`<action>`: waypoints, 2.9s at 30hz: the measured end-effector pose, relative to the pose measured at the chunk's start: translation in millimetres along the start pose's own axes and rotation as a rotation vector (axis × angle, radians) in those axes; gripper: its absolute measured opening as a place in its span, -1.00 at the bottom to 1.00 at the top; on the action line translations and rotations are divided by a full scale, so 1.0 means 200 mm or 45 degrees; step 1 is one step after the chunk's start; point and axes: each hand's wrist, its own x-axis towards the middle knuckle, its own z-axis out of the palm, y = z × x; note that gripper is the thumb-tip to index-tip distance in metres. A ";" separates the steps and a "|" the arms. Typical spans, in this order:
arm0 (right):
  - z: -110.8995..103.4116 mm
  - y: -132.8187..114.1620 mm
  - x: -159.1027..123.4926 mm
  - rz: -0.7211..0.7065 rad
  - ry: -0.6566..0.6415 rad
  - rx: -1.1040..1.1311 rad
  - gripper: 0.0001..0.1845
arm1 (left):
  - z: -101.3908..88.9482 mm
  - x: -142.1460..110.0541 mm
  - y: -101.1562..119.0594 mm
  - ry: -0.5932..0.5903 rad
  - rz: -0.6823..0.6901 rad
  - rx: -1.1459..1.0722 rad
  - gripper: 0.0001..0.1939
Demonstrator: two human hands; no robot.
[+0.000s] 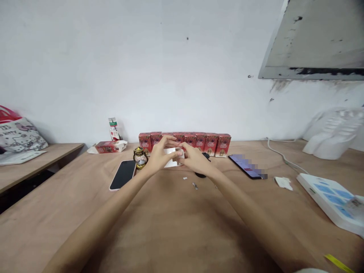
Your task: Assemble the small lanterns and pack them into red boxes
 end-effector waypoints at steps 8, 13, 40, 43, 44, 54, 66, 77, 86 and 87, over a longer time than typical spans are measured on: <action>-0.02 0.00 0.00 -0.079 0.161 -0.036 -0.78 | -0.01 -0.01 0.02 -0.085 0.080 0.186 -0.67; -0.03 0.02 0.01 -0.160 0.095 0.180 -0.72 | 0.00 -0.03 -0.01 -0.265 0.063 0.280 -0.59; -0.13 0.02 0.01 0.133 0.088 0.769 -0.77 | -0.04 -0.03 -0.05 -0.083 0.392 0.365 -0.51; -0.14 0.00 0.00 0.166 0.080 0.795 -0.80 | -0.04 -0.03 -0.05 -0.123 0.357 0.365 -0.55; -0.14 -0.01 0.00 0.177 0.077 0.806 -0.80 | -0.04 -0.03 -0.05 -0.144 0.341 0.359 -0.56; -0.17 -0.03 -0.01 0.158 -0.092 1.119 -0.78 | -0.06 -0.03 0.03 0.021 0.272 0.291 -0.71; -0.09 -0.01 0.01 0.113 -0.062 1.185 -0.70 | -0.03 -0.02 0.02 0.067 0.489 0.420 -0.75; -0.08 0.00 0.01 0.047 0.078 0.963 -0.66 | -0.02 -0.03 0.01 0.078 0.636 0.473 -0.58; -0.08 0.00 0.03 -0.017 0.048 0.933 -0.59 | -0.02 -0.03 -0.01 0.161 0.759 0.496 -0.53; -0.08 0.00 0.03 -0.019 0.054 0.935 -0.58 | -0.02 -0.03 -0.01 0.165 0.771 0.498 -0.53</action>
